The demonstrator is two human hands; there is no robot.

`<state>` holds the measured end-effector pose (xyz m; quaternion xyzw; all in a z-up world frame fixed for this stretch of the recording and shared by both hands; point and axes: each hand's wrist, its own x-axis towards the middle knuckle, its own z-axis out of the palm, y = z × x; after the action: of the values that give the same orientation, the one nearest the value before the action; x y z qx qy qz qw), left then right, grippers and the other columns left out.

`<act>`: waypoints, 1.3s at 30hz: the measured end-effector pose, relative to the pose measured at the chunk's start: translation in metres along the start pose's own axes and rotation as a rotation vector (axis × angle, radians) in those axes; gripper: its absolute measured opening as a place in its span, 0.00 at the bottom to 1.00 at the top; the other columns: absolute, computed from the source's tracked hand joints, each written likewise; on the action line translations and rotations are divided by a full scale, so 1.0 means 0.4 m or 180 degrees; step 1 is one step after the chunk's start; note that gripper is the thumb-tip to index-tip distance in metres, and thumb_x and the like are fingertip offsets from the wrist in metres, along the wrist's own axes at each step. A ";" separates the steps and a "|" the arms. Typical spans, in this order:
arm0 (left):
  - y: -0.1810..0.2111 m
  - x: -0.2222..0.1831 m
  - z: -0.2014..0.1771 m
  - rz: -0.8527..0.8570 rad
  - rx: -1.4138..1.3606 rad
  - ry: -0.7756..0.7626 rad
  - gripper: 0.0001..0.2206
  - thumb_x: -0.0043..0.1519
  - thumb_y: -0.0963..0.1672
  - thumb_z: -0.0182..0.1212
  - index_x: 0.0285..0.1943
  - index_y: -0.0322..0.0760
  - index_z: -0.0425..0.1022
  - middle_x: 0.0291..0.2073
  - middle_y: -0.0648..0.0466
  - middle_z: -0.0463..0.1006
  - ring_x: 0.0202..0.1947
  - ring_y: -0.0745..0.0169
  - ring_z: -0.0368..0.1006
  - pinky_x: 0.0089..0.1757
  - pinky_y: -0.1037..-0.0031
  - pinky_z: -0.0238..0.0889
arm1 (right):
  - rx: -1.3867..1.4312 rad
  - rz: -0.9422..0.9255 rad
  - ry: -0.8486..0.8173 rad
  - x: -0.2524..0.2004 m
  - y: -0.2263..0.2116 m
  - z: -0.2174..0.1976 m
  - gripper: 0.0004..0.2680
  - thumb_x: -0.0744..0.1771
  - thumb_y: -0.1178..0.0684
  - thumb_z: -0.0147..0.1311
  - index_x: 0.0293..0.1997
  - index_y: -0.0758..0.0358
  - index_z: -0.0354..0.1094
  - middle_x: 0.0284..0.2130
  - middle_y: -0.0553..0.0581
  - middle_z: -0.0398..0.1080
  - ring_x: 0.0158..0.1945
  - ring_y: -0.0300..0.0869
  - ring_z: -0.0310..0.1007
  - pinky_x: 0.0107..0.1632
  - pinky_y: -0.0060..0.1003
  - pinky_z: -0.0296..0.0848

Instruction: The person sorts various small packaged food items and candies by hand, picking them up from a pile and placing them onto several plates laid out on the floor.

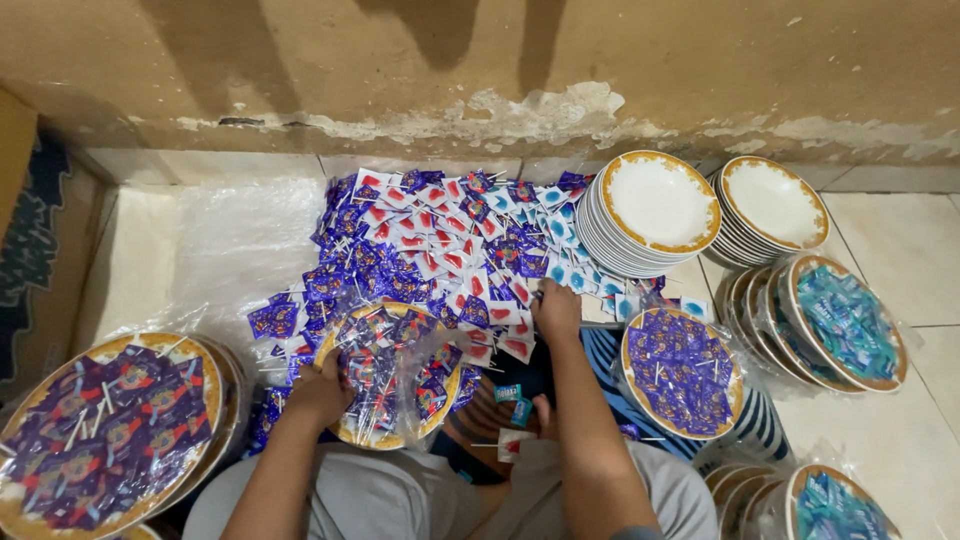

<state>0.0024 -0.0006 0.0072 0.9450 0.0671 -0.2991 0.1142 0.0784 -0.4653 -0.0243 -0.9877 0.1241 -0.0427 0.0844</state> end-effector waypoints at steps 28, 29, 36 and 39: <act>0.032 -0.105 -0.042 0.0177 -0.0252 -0.0029 0.46 0.58 0.54 0.68 0.81 0.49 0.40 0.66 0.32 0.57 0.68 0.27 0.57 0.60 0.45 0.61 | 0.2188 -0.0142 -0.0828 -0.377 -0.402 0.053 0.09 0.58 0.53 0.68 0.38 0.61 0.78 0.22 0.61 0.77 0.28 0.49 0.81 0.34 0.39 0.81; 0.035 -0.114 -0.048 0.0190 -0.0229 -0.0042 0.47 0.58 0.53 0.69 0.82 0.47 0.39 0.66 0.31 0.57 0.68 0.26 0.57 0.60 0.44 0.61 | 0.1807 -0.0308 -0.0891 -0.389 -0.418 0.039 0.11 0.60 0.47 0.66 0.40 0.59 0.78 0.30 0.61 0.78 0.39 0.53 0.79 0.43 0.47 0.79; 0.037 -0.066 -0.011 0.0163 -0.0092 -0.0037 0.53 0.53 0.50 0.75 0.81 0.45 0.35 0.62 0.31 0.56 0.67 0.23 0.54 0.58 0.40 0.60 | 0.1961 -0.0811 -0.0494 -0.395 -0.416 0.070 0.04 0.63 0.49 0.60 0.33 0.52 0.80 0.21 0.54 0.77 0.34 0.47 0.80 0.47 0.40 0.78; 0.037 -0.089 -0.025 0.0174 -0.0146 -0.0062 0.52 0.54 0.49 0.75 0.81 0.44 0.35 0.63 0.31 0.56 0.68 0.24 0.53 0.58 0.40 0.60 | 0.2142 -0.1137 -0.0274 -0.364 -0.364 0.143 0.02 0.61 0.50 0.63 0.31 0.49 0.81 0.25 0.54 0.79 0.37 0.53 0.79 0.42 0.44 0.77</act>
<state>-0.0182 -0.0143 0.0386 0.9406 0.0470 -0.3034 0.1446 -0.0215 -0.2806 -0.0641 -0.9118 -0.0746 -0.0536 0.4003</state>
